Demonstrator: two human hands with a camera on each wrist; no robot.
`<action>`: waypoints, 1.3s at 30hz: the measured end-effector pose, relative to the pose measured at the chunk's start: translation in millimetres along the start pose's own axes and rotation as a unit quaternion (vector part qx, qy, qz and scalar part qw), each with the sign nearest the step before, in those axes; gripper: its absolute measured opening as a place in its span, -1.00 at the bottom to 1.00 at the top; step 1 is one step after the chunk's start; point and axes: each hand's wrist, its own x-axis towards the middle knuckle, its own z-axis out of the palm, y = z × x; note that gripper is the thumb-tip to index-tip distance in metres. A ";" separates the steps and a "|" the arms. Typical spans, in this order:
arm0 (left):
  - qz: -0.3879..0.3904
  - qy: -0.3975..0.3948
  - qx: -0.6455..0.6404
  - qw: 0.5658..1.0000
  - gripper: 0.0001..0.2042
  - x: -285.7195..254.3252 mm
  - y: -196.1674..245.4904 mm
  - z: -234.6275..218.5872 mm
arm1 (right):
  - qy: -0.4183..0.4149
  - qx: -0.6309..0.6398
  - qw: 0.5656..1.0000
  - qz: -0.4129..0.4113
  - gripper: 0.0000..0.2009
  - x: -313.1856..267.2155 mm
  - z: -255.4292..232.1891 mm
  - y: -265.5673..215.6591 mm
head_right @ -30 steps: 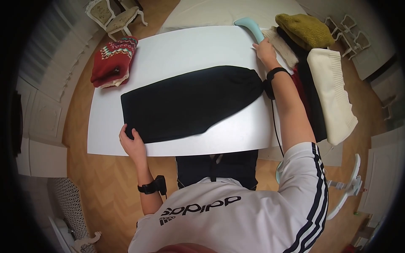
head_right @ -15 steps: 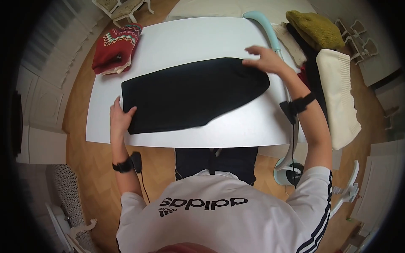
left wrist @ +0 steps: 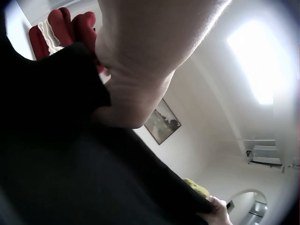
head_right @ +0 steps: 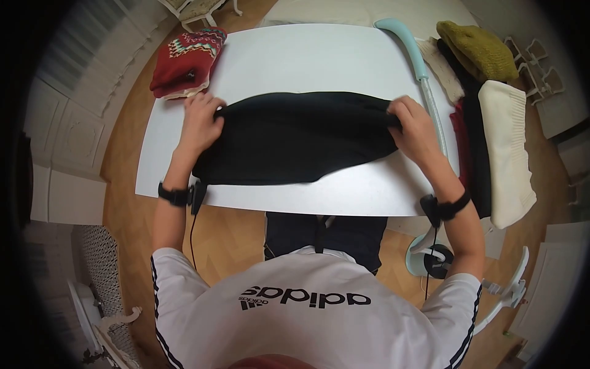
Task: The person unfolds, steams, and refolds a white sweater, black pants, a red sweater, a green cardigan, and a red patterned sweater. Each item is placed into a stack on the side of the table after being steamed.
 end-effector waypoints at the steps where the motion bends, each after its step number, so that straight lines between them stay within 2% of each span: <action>1: -0.003 0.037 -0.013 0.999 -0.70 -14.6 13.2 -15.5 | 0.029 0.011 0.999 -0.007 -0.61 -12.9 -3.4 -4.6; 3: -0.018 0.052 0.001 0.999 -0.71 -46.1 38.1 -44.5 | -0.003 0.053 0.998 0.022 -0.62 -43.0 -15.4 -16.3; 5: 0.002 0.065 -0.038 0.997 -0.69 -71.9 66.5 -66.9 | -0.030 0.032 0.999 0.029 -0.64 -67.5 -29.2 -35.4; 7: -0.008 -0.024 -0.068 0.997 -0.70 -100.6 87.0 -82.8 | -0.061 0.045 0.996 0.047 -0.65 -80.7 -41.4 -58.1; 8: -0.010 -0.027 -0.067 0.997 -0.70 -115.3 95.1 -87.4 | -0.089 0.055 0.993 0.063 -0.66 -84.2 -46.3 -66.0; 9: -0.069 -0.114 -0.111 0.985 -0.72 -129.6 102.7 -91.9 | -0.091 0.058 0.992 0.063 -0.66 -87.2 -50.6 -71.2; 10: -0.126 -0.200 -0.153 0.959 -0.74 -136.2 107.1 -95.4 | -0.131 0.063 0.985 0.088 -0.67 -90.1 -54.6 -76.1; 11: -0.127 -0.203 -0.153 0.959 -0.74 -137.0 108.3 -99.3 | -0.169 0.068 0.977 0.114 -0.68 -92.1 -57.2 -79.3; 13: -0.143 -0.301 -0.247 0.910 -0.77 -132.8 110.3 -109.8 | -0.201 0.079 0.969 0.117 -0.66 -93.7 -63.4 -78.2; 14: -0.119 -0.301 -0.298 0.898 -0.80 -130.4 106.2 -107.6 | -0.225 0.092 0.962 0.124 -0.64 -90.1 -67.3 -77.3; 15: -0.116 -0.298 -0.297 0.900 -0.80 -123.8 100.7 -107.1 | -0.248 0.104 0.954 0.132 -0.61 -86.4 -70.0 -75.8; 16: -0.112 -0.363 -0.382 0.842 -0.82 -115.5 95.4 -106.0 | -0.245 0.100 0.955 0.133 -0.61 -81.2 -70.4 -76.7; 17: -0.106 -0.425 -0.461 0.772 -0.82 -107.8 91.7 -103.9 | -0.217 0.096 0.954 0.182 -0.57 -73.9 -69.3 -81.4; 18: -0.100 -0.423 -0.462 0.773 -0.82 -103.2 88.8 -95.2 | -0.187 0.090 0.950 0.231 -0.52 -66.4 -68.4 -85.3; 20: -0.114 -0.302 -0.576 0.751 -0.87 -96.9 82.7 -65.6 | -0.194 0.122 0.947 0.226 -0.49 -50.3 -66.0 -88.8; 21: -0.133 -0.225 -0.506 0.822 -0.81 -87.9 83.3 -51.0 | -0.202 0.159 0.941 0.219 -0.45 -42.5 -63.5 -90.4; 22: -0.108 -0.183 -0.356 0.910 -0.69 -83.8 90.0 -38.7 | -0.207 0.250 0.911 0.253 -0.42 -37.4 -57.3 -91.0; 23: -0.078 -0.131 -0.193 0.969 -0.56 -81.0 94.6 -26.1 | -0.203 0.249 0.912 0.254 -0.42 -38.9 -47.5 -89.4; 25: -0.065 -0.265 -0.105 0.956 -0.32 -84.5 92.3 6.2 | -0.162 0.115 0.969 0.146 -0.39 -44.6 -16.7 -78.6; 26: -0.050 -0.289 -0.055 0.954 -0.27 -83.0 91.4 11.0 | -0.224 0.085 0.958 0.157 -0.34 -51.0 -2.3 -66.9; 27: -0.046 -0.290 -0.064 0.954 -0.25 -81.0 84.7 16.2 | -0.222 0.084 0.959 0.158 -0.34 -54.2 11.1 -62.1; 29: -0.044 -0.301 -0.080 0.949 -0.26 -66.7 69.9 23.7 | -0.205 0.003 0.974 0.098 -0.30 -56.9 27.9 -56.5; 30: -0.043 -0.303 -0.083 0.948 -0.26 -58.0 63.4 28.4 | -0.239 0.007 0.964 0.118 -0.26 -55.3 29.2 -54.9; 35: -0.032 -0.320 -0.106 0.941 -0.32 -5.2 34.9 45.9 | -0.225 -0.060 0.966 0.113 -0.24 -42.4 52.7 -40.4; 37: -0.082 -0.350 -0.147 0.922 -0.33 14.7 32.9 45.2 | -0.229 -0.086 0.963 0.116 -0.23 -36.8 59.9 -33.7; 39: -0.103 -0.328 -0.177 0.922 -0.29 22.2 43.8 46.8 | -0.251 -0.118 0.953 0.121 -0.21 -28.7 64.7 -26.5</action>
